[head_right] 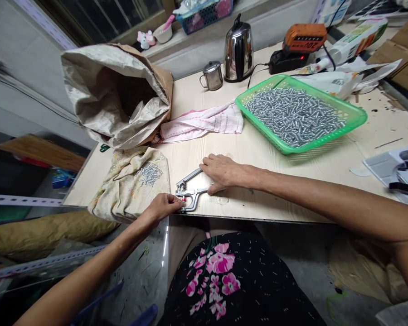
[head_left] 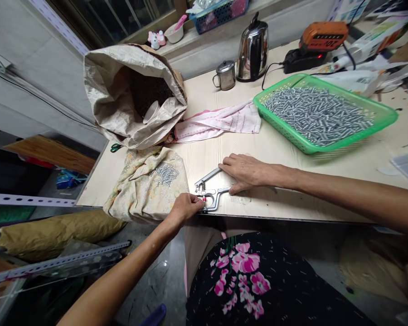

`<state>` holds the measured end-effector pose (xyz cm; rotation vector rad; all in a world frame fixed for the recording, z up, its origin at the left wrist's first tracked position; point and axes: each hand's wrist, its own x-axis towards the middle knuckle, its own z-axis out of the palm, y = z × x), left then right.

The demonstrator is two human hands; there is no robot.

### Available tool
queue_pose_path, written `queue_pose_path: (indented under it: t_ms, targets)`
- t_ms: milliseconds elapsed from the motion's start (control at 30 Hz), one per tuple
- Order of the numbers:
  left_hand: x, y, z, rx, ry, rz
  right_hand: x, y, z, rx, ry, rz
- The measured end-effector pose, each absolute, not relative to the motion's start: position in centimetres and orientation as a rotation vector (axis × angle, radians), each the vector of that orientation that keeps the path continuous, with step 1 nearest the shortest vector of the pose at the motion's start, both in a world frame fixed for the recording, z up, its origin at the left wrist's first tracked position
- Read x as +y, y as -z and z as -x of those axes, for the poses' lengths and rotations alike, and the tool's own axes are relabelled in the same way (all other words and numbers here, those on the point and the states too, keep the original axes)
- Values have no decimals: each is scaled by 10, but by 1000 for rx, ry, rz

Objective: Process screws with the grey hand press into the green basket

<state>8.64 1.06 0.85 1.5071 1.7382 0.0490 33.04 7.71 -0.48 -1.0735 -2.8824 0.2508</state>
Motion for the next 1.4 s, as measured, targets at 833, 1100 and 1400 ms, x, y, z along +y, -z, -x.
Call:
queue_pose_path:
  t_ms: [833,1100,1400]
  targets:
    - [-7,-12,-111,1651,-339,-2381,55,3,-338,-2810,-322,1055]
    - [39,-6,-137,1193,-41,-2553,51,2,-347,-2832,-395,1216]
    - [41,-2,-146,1292,-94,-2536,41,12,-345,-2734,-330,1133]
